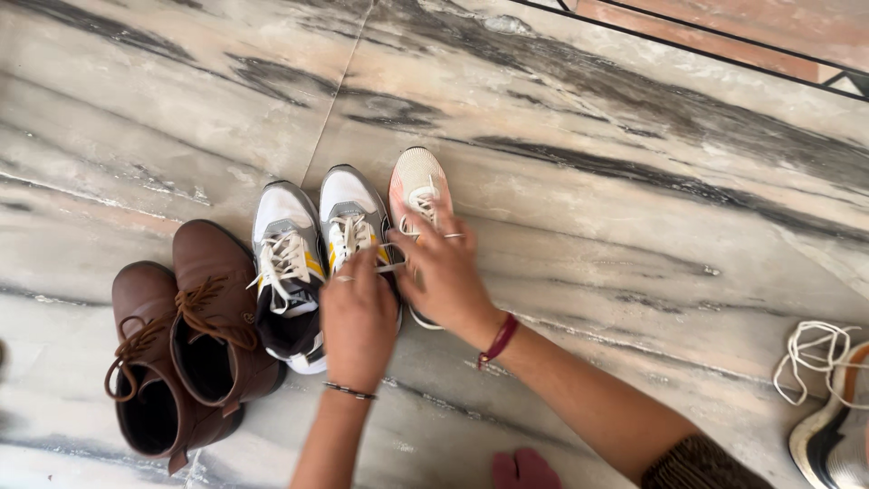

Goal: The person unlaces a white and peach sneaker, then re-laces it by threading the laces through the eyelets and tying a knot. The person then moves to the matching sneaker and begins the same process.

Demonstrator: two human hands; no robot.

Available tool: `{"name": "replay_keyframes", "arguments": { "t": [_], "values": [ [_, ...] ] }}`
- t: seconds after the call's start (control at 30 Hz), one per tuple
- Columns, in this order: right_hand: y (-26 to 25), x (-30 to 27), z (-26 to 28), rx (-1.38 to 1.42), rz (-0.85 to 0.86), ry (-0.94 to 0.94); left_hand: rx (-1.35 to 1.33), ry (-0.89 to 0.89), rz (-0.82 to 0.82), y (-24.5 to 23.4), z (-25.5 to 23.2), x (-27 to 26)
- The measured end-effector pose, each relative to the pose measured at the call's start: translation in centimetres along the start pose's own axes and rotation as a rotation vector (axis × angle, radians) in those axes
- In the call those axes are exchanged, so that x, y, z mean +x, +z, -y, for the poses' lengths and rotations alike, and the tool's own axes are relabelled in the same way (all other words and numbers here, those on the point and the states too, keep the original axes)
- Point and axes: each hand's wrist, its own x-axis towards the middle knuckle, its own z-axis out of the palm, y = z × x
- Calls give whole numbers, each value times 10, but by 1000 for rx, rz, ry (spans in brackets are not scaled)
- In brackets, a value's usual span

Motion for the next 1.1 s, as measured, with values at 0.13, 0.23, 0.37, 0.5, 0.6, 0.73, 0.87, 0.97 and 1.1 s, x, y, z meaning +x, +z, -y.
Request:
{"name": "replay_keyframes", "arguments": {
  "t": [0.13,0.23,0.37,0.5,0.6,0.73,0.87,0.97,1.1],
  "values": [
    [4,17,52,58,87,-153,7,-1,60,-60,16,9],
    [14,34,92,167,194,-203,255,121,81,-105,30,7],
    [34,70,141,220,323,-275,430,89,198,-163,64,6],
    [59,100,174,238,441,-275,429,-86,271,-190,100,9],
    [80,114,179,153,475,-278,410,-210,258,-179,118,14],
    [77,112,170,192,478,-306,353,-254,278,-153,121,31],
    [41,95,160,74,491,-266,262,-161,261,-139,100,21],
    [21,78,159,0,491,-201,176,-82,291,-136,86,18],
    [17,73,167,-2,527,-285,249,-64,283,-148,81,9]
  ]
}}
